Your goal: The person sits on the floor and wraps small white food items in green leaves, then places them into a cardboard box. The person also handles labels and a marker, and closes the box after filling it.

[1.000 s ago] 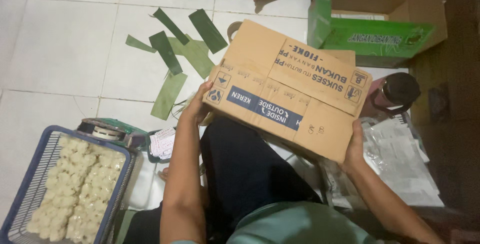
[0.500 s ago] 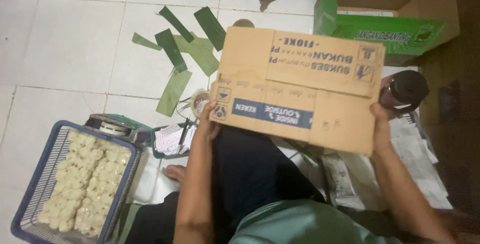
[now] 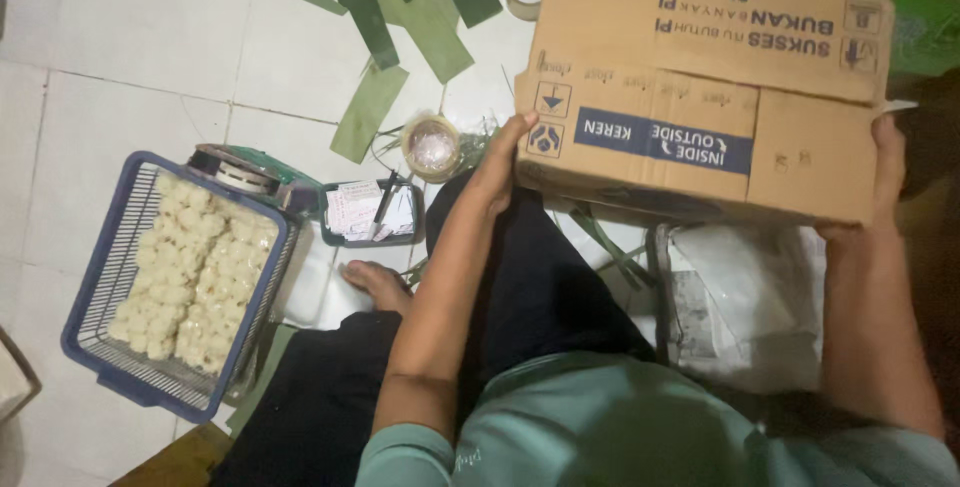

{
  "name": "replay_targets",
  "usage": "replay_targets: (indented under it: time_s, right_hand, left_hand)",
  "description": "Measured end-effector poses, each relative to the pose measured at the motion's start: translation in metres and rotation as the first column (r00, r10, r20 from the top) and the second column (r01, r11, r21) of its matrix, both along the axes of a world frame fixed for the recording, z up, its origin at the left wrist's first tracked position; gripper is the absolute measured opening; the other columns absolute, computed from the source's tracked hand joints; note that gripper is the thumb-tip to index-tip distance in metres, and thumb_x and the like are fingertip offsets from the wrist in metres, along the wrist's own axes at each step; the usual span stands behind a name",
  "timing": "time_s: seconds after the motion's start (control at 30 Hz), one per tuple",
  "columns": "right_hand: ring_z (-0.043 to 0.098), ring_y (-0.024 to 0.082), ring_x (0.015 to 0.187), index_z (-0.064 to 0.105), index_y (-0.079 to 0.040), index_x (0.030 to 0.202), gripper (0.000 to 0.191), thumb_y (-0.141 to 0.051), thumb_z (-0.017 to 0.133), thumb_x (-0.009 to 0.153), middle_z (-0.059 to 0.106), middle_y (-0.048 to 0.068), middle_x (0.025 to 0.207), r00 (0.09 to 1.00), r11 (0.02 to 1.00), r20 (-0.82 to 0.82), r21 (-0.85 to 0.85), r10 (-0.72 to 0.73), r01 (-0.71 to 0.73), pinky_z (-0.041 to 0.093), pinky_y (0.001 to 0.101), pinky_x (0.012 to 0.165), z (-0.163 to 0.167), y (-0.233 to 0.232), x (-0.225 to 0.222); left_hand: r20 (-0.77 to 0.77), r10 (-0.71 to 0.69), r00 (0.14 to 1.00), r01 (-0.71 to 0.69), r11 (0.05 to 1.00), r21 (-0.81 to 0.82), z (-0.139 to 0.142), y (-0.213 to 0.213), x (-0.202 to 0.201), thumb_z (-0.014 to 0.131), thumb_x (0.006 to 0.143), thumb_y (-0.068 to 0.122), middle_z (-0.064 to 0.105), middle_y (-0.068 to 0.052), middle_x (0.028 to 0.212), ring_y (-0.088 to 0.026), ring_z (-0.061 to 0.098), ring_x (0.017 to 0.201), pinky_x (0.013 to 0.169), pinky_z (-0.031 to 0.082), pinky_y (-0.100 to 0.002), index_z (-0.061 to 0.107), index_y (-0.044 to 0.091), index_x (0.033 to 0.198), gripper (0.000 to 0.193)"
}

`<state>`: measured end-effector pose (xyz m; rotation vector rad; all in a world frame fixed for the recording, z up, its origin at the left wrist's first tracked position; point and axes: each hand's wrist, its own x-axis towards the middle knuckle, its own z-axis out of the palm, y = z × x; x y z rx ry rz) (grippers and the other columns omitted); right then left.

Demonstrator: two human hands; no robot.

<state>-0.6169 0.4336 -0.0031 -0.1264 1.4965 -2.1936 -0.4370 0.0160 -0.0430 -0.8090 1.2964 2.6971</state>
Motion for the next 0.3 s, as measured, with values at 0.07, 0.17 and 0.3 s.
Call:
replay_targets:
  time_s: [0.07,0.17,0.3]
  right_hand:
    - [0.053,0.03,0.147,0.039,-0.01,0.167,0.074,-0.05,0.051,0.107,0.05,0.013,0.163,1.0,0.998,-0.012,0.055,-0.009,0.01,0.048,0.0444,0.119,0.006,-0.009,-0.016]
    - [0.056,0.031,0.144,0.041,-0.01,0.163,0.072,-0.053,0.049,0.106,0.052,0.014,0.161,1.0,0.989,-0.007,0.144,-0.024,0.025,0.049,0.0451,0.118,0.011,-0.013,-0.025]
    - [0.052,0.033,0.149,0.039,-0.008,0.169,0.075,-0.054,0.046,0.11,0.048,0.016,0.167,0.997,0.993,-0.018,0.095,0.073,-0.071,0.045,0.0454,0.125,0.009,-0.008,-0.033]
  left_hand:
    - [-0.02,0.013,1.0,-0.013,1.0,-0.007,0.011,-0.001,-0.006,0.064,0.085,0.056,0.061,-0.018,0.137,-0.032,0.055,0.13,0.109,0.041,-0.047,0.056,0.006,0.138,0.073]
    - [-0.013,0.05,0.999,-0.05,0.999,0.009,0.015,0.0,-0.002,0.063,0.083,0.056,0.059,-0.016,0.14,-0.031,0.053,0.132,0.11,0.039,-0.049,0.055,0.009,0.14,0.074]
    - [0.048,0.062,0.997,-0.066,0.994,0.091,-0.002,-0.007,0.001,0.062,0.083,0.057,0.06,-0.019,0.139,-0.039,0.054,0.131,0.107,0.041,-0.062,0.055,0.008,0.14,0.075]
